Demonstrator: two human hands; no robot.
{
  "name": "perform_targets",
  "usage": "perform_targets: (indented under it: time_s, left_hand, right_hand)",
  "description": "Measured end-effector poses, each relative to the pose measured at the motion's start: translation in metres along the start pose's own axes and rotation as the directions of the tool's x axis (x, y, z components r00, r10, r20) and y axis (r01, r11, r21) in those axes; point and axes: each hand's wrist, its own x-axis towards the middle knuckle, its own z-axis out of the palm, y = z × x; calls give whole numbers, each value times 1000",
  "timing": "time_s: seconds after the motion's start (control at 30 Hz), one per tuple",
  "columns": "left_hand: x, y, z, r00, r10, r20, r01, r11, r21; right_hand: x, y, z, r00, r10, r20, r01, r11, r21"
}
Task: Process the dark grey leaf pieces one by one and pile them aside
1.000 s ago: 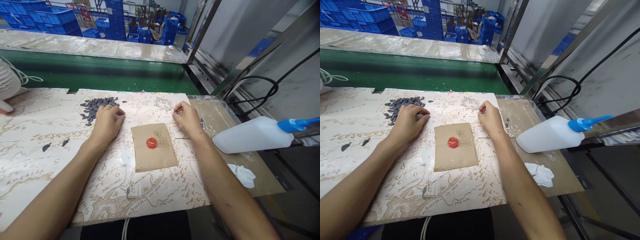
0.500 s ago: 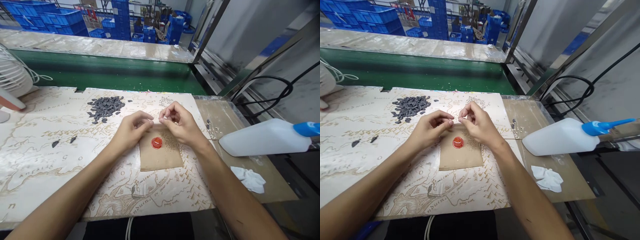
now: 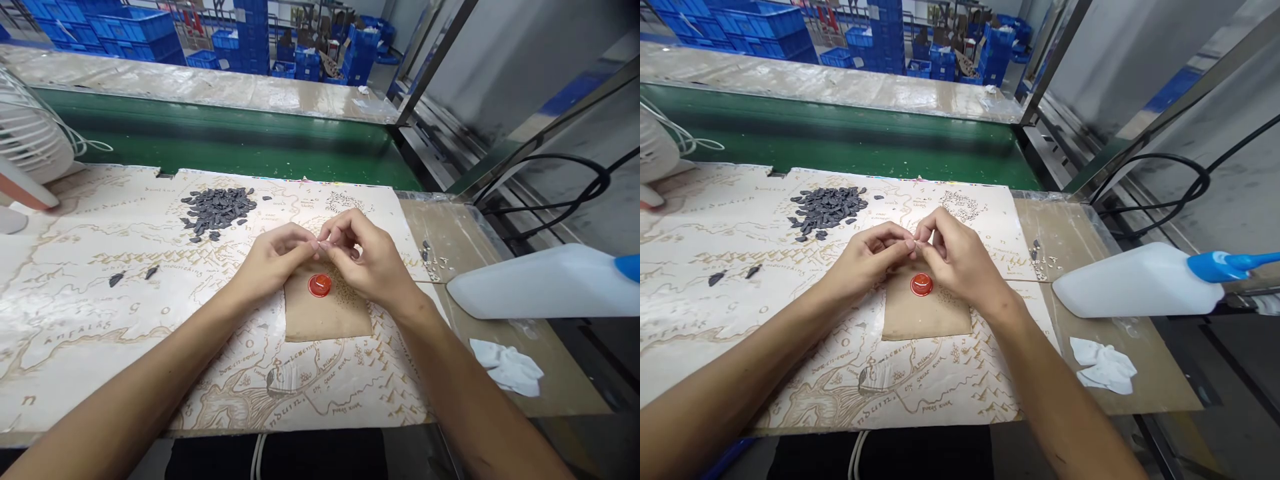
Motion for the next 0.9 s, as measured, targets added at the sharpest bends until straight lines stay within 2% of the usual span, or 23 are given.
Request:
perform_targets:
  time_s: [0.23, 0.37, 0.6, 0.67, 0.73, 0.8, 0.9]
  left_hand:
    - [2, -3, 3, 1000, 6, -9, -7, 998, -62]
    - [0, -4, 4, 1000, 2, 1, -2, 998, -69]
    - [0, -7, 1, 1000, -30, -7, 30, 999, -43]
    - [2, -9, -1, 999, -29, -39, 28, 999, -29]
    - [4, -10, -4, 997, -15, -80, 15, 1000, -1]
    - [5, -10, -7, 994, 0, -111, 2, 1000, 23]
    - [6, -11, -8, 992, -3, -130, 7, 1000, 27]
  right_hand:
    - [3, 3, 7, 990, 103, -98, -80, 973, 216]
    - [5, 6, 8, 990, 117, -83, -84, 942, 326]
    - [9, 6, -3, 984, 124, -131, -84, 956, 280]
    - [7, 2, -10, 990, 129, -57, -111, 963, 247]
    - [5, -4, -18, 987, 129, 96, -146, 971, 188]
    - [2, -12, -24, 963, 132, 237, -167, 977, 136]
    - [-1, -20, -29, 935, 145, 325, -186, 978, 99]
